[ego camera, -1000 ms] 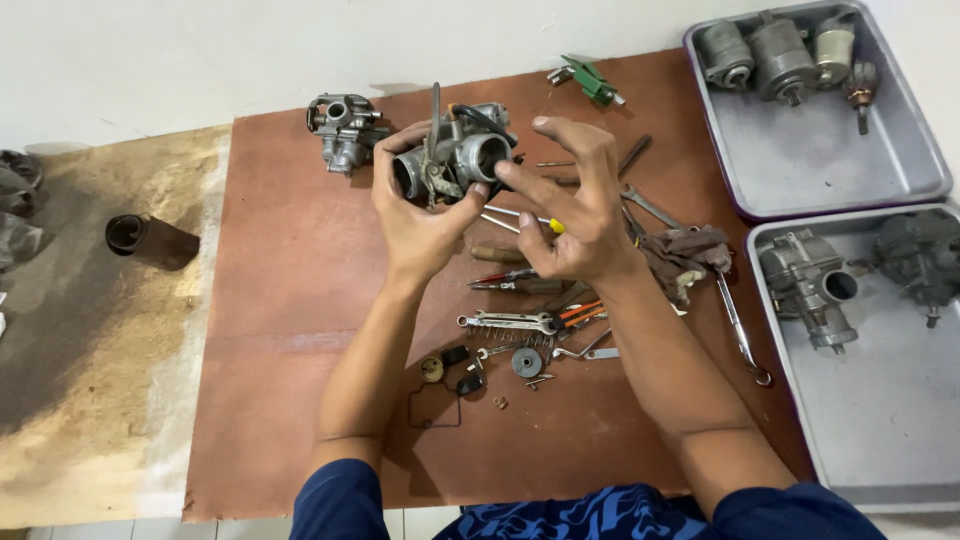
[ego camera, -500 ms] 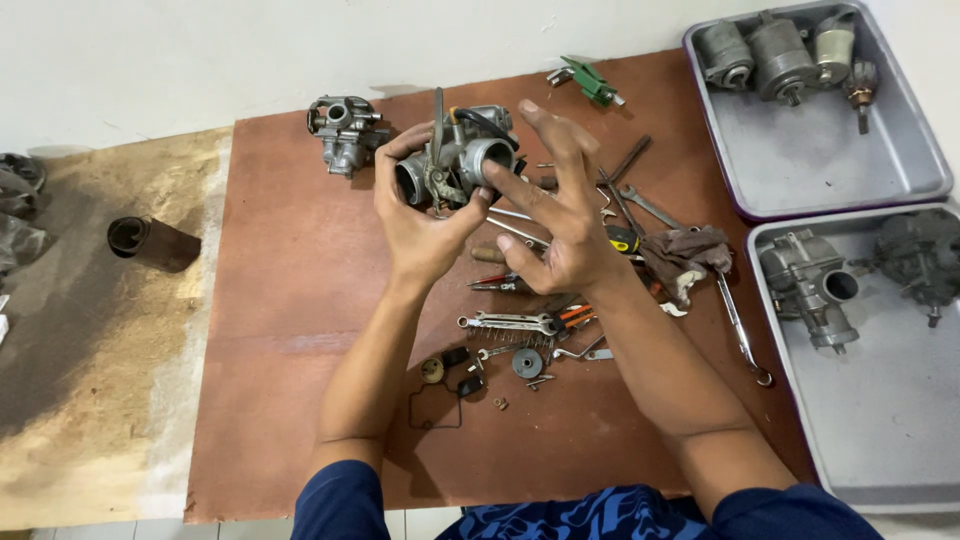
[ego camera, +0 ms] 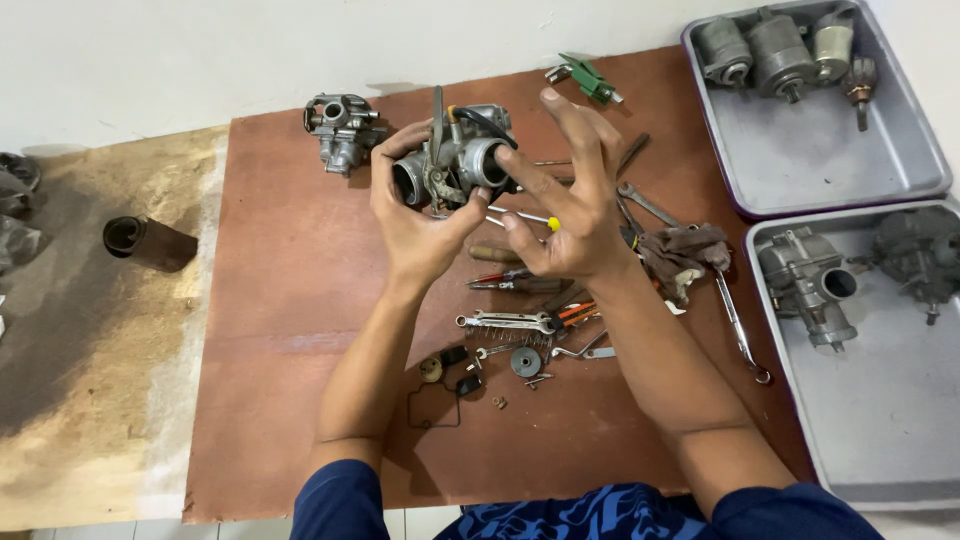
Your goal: Dismantling and cleaning internal components of a motorcycle carburetor.
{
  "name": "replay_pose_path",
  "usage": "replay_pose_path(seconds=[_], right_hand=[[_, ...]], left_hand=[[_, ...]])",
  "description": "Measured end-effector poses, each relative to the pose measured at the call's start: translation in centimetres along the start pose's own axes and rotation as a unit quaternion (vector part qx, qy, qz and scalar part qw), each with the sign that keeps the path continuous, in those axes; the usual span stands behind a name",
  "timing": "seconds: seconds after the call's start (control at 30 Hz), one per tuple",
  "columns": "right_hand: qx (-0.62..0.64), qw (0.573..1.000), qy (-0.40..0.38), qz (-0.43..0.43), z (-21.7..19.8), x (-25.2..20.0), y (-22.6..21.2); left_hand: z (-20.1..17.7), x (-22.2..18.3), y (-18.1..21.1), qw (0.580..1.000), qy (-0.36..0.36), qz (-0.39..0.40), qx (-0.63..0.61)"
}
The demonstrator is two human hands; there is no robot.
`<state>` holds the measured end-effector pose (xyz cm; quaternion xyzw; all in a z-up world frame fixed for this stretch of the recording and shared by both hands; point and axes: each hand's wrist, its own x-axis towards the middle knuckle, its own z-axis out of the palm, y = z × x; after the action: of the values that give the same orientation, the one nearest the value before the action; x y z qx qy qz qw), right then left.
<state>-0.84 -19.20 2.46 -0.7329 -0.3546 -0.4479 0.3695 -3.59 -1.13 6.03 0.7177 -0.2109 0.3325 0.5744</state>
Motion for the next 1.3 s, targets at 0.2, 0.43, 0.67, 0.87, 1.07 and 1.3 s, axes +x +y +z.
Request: replay_pose_path(seconds=[0.2, 0.43, 0.67, 0.87, 1.07, 1.3], right_hand=[[0.038, 0.999, 0.015, -0.010, -0.5, 0.8, -1.3], [0.120, 0.993, 0.007, 0.009, -1.9, 1.9, -2.2], [0.134, 0.989, 0.025, 0.048, -2.6, 2.2, -1.9], [0.074, 0.991, -0.051, 0.102, -3.4, 2.3, -2.1], [0.017, 0.968, -0.219, 0.125, -4.4, -1.0, 1.7], [-0.027, 0.873, -0.411, 0.263, -7.2, -2.6, 2.4]], left_hand=[[-0.3, 0.0, -0.2, 1.000, 0.003, 0.005, 0.000], [-1.0, 0.0, -0.8, 1.000, -0.002, 0.017, 0.001], [-2.4, -0.3, -0.8, 0.998, 0.001, 0.010, 0.057], [-3.9, -0.3, -0.1, 0.997, -0.025, 0.023, 0.073], [-4.5, -1.4, -2.4, 0.998, 0.020, 0.023, 0.052], [-4.6, -3.0, -3.9, 0.994, -0.035, -0.025, 0.103]])
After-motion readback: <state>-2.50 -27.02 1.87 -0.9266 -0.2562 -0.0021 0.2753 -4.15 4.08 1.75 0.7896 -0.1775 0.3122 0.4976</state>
